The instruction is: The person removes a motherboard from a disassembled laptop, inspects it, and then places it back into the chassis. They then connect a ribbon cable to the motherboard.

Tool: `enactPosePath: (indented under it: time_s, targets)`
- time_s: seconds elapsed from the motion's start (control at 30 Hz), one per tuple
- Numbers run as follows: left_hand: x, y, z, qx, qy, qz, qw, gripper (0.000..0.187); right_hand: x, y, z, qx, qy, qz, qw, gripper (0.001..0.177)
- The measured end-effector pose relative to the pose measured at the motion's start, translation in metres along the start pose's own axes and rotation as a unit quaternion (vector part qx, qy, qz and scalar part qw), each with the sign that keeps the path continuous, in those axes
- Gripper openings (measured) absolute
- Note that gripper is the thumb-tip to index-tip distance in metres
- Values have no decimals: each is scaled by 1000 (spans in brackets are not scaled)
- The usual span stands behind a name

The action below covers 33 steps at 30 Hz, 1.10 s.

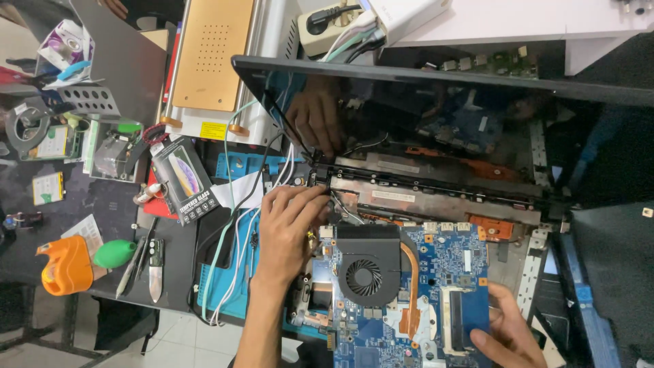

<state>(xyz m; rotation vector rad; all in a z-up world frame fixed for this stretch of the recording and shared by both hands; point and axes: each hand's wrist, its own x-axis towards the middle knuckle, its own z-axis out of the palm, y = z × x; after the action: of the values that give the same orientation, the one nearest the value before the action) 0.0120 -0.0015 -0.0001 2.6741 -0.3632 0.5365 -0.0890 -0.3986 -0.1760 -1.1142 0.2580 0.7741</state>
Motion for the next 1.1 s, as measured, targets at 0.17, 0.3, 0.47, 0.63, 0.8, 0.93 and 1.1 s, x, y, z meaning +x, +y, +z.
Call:
enactPosePath:
  time_s: [0.17, 0.3, 0.47, 0.63, 0.8, 0.93, 1.1]
  targets:
    - [0, -2, 2, -5, 4, 5, 1000, 25, 1, -11, 11, -46, 42, 34, 997, 85]
    - [0, -4, 2, -21, -11, 7, 1000, 27, -4, -26, 26, -45, 81, 84, 992, 89]
    - [5, -6, -3, -32, -23, -23, 999, 24, -3, -14, 15, -66, 85, 94, 990, 84]
    - [7, -15, -5, -94, -43, -94, 990, 30, -3, -9, 8, -66, 58, 52, 995, 85]
    - [11, -16, -7, -151, -50, -174, 972, 27, -6, -27, 29, -58, 93, 71, 991, 83]
    - [21, -6, -13, -180, -49, -203, 961, 20, -4, -25, 30, -71, 51, 21, 996, 81]
    - [15, -5, -10, -183, -41, -216, 958, 17, -4, -53, 60, -85, 122, 131, 980, 75]
